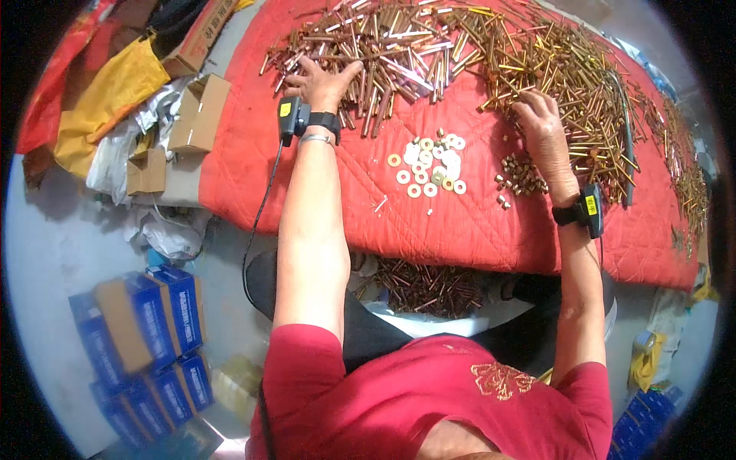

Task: Assembling washers and small metal components onto bolts or threaded rods.

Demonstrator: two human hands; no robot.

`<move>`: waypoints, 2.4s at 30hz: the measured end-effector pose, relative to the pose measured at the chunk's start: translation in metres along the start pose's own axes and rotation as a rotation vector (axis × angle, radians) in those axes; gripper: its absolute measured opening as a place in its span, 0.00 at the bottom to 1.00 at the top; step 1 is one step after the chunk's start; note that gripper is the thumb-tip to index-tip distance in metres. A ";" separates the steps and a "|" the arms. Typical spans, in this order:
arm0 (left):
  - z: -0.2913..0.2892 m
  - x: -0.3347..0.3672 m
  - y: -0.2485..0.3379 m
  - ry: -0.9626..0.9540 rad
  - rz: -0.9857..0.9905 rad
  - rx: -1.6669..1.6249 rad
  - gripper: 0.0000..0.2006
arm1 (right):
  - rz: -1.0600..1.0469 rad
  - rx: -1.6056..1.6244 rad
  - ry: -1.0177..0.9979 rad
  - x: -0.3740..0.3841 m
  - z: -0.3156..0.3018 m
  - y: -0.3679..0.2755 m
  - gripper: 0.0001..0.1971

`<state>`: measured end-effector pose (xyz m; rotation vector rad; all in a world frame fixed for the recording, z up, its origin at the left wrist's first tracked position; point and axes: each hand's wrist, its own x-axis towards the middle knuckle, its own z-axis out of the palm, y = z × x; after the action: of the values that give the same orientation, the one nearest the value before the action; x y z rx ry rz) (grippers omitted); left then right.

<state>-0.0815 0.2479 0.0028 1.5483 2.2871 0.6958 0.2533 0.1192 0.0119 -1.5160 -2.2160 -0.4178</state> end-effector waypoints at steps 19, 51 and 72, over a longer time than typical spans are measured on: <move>0.028 -0.117 -0.054 0.398 0.644 0.067 0.25 | 0.239 0.626 0.189 -0.049 -0.051 -0.093 0.07; -0.028 -0.090 -0.071 -0.822 -0.492 -1.571 0.12 | -0.008 -0.054 -0.907 0.011 -0.006 -0.104 0.09; 0.013 -0.199 -0.029 -1.022 -0.074 -1.910 0.12 | 0.531 1.097 -0.090 -0.081 -0.066 -0.158 0.12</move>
<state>-0.0221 0.0582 -0.0292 0.4563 0.2950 1.0696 0.1432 -0.0338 0.0265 -1.3388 -1.4872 0.8946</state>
